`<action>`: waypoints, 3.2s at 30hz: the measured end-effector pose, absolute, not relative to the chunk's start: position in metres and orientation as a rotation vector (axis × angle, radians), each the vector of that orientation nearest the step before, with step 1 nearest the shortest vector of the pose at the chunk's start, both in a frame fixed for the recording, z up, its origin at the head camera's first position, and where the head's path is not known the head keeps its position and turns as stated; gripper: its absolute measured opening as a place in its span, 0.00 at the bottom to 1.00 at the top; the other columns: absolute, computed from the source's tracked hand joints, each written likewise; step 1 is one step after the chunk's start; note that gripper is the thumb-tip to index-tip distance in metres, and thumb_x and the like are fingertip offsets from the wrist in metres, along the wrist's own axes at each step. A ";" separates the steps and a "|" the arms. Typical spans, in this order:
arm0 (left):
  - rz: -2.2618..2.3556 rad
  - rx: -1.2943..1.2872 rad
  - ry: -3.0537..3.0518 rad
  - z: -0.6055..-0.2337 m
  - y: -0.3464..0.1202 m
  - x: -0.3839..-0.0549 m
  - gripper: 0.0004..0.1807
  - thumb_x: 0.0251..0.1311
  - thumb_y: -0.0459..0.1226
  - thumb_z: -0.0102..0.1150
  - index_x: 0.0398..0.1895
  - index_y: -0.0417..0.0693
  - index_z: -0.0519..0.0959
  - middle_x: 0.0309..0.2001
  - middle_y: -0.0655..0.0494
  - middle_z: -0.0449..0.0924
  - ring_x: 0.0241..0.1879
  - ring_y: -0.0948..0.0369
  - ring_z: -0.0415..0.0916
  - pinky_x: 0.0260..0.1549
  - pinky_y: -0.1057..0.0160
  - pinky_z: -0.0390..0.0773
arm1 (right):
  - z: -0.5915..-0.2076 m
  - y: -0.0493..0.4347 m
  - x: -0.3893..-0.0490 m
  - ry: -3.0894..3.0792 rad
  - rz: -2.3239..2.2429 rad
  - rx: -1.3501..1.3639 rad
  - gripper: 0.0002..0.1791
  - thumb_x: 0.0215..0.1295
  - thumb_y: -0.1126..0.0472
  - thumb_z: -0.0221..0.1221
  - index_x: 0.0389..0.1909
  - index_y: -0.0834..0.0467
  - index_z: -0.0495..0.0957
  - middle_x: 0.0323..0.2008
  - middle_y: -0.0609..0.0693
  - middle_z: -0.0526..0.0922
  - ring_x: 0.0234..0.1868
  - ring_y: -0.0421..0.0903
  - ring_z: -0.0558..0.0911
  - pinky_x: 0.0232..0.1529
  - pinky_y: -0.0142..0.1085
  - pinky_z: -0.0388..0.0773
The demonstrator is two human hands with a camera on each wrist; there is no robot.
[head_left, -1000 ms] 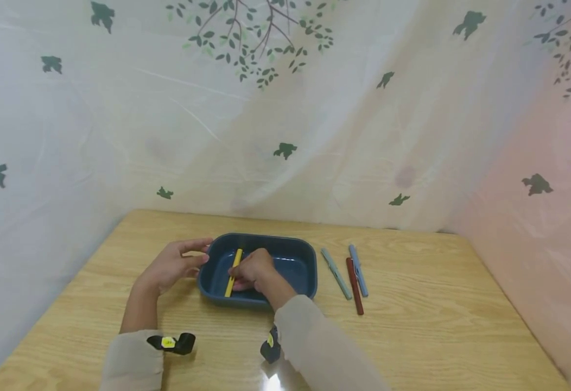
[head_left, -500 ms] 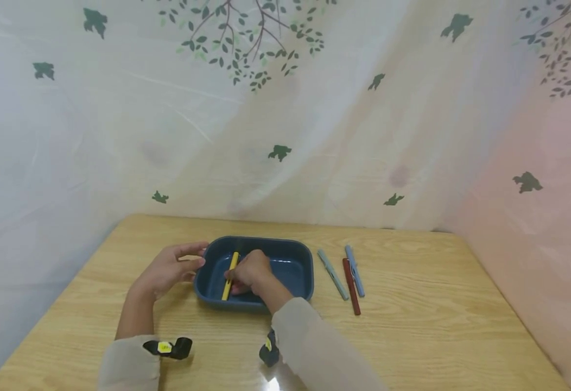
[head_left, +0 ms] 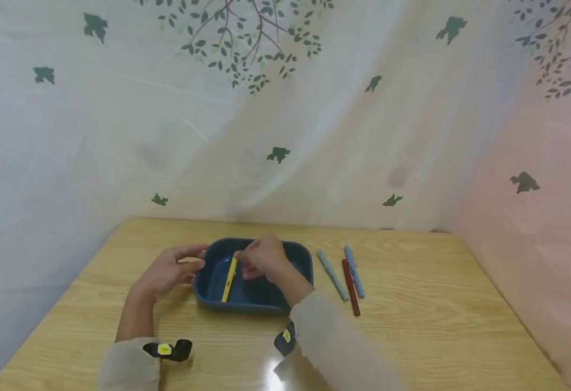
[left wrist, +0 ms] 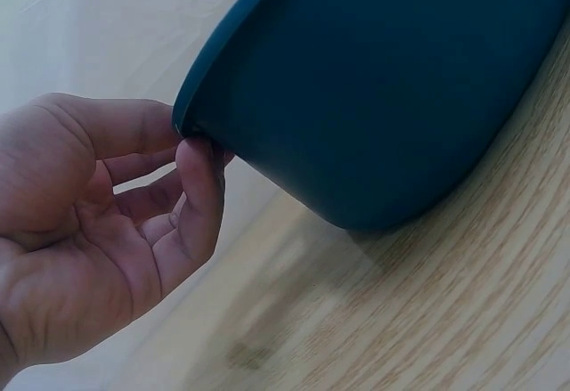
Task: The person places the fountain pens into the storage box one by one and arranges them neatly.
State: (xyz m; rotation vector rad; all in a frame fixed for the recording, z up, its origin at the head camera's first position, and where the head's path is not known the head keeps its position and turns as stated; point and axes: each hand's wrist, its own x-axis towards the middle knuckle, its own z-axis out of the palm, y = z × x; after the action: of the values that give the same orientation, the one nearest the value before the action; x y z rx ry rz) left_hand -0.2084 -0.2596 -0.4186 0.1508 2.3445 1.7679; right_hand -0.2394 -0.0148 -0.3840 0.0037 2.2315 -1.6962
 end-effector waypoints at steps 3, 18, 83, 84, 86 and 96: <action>1.758 0.144 2.360 -0.419 -0.259 -0.208 0.30 0.72 0.36 0.60 0.74 0.38 0.67 0.69 0.34 0.67 0.56 0.49 0.78 0.46 0.58 0.85 | -0.375 -0.003 -0.243 2.205 -1.730 -0.020 0.11 0.64 0.62 0.70 0.40 0.66 0.83 0.36 0.64 0.85 0.27 0.51 0.86 0.29 0.39 0.87; 1.743 0.136 2.368 -0.422 -0.259 -0.210 0.30 0.73 0.35 0.59 0.75 0.39 0.67 0.71 0.36 0.67 0.58 0.49 0.76 0.47 0.58 0.84 | -0.350 0.062 -0.254 2.274 -1.757 -0.056 0.11 0.68 0.62 0.67 0.44 0.66 0.84 0.36 0.62 0.86 0.32 0.55 0.88 0.32 0.42 0.87; 1.728 0.140 2.365 -0.421 -0.261 -0.218 0.28 0.73 0.34 0.59 0.74 0.41 0.68 0.71 0.39 0.67 0.61 0.46 0.75 0.47 0.56 0.84 | -0.432 0.231 -0.262 2.669 -1.120 -0.076 0.23 0.70 0.65 0.60 0.60 0.74 0.72 0.43 0.63 0.82 0.34 0.49 0.82 0.32 0.39 0.83; 1.726 0.141 2.367 -0.421 -0.261 -0.218 0.28 0.72 0.34 0.59 0.74 0.41 0.68 0.71 0.39 0.67 0.61 0.46 0.75 0.48 0.56 0.84 | -0.432 0.232 -0.262 2.666 -1.119 -0.076 0.23 0.70 0.65 0.60 0.60 0.74 0.72 0.43 0.63 0.82 0.33 0.49 0.82 0.32 0.39 0.83; 1.724 0.141 2.369 -0.421 -0.261 -0.218 0.28 0.72 0.34 0.59 0.74 0.42 0.69 0.72 0.39 0.67 0.61 0.47 0.75 0.48 0.56 0.84 | -0.431 0.233 -0.262 2.655 -1.125 -0.081 0.23 0.70 0.65 0.59 0.60 0.74 0.71 0.43 0.63 0.82 0.34 0.49 0.82 0.33 0.39 0.83; 1.717 0.140 2.378 -0.420 -0.260 -0.215 0.28 0.72 0.35 0.59 0.74 0.42 0.69 0.71 0.39 0.68 0.61 0.46 0.75 0.48 0.56 0.84 | -0.431 0.237 -0.260 2.625 -1.205 -0.052 0.22 0.74 0.66 0.54 0.62 0.76 0.70 0.48 0.66 0.81 0.40 0.51 0.82 0.36 0.39 0.84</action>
State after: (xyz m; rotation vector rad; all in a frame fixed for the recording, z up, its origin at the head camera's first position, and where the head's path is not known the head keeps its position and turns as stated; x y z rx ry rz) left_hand -0.2153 -0.2603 -0.4202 0.1405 2.3784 1.7173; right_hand -0.2604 0.2366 -0.4311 -0.0523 2.6253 -1.2049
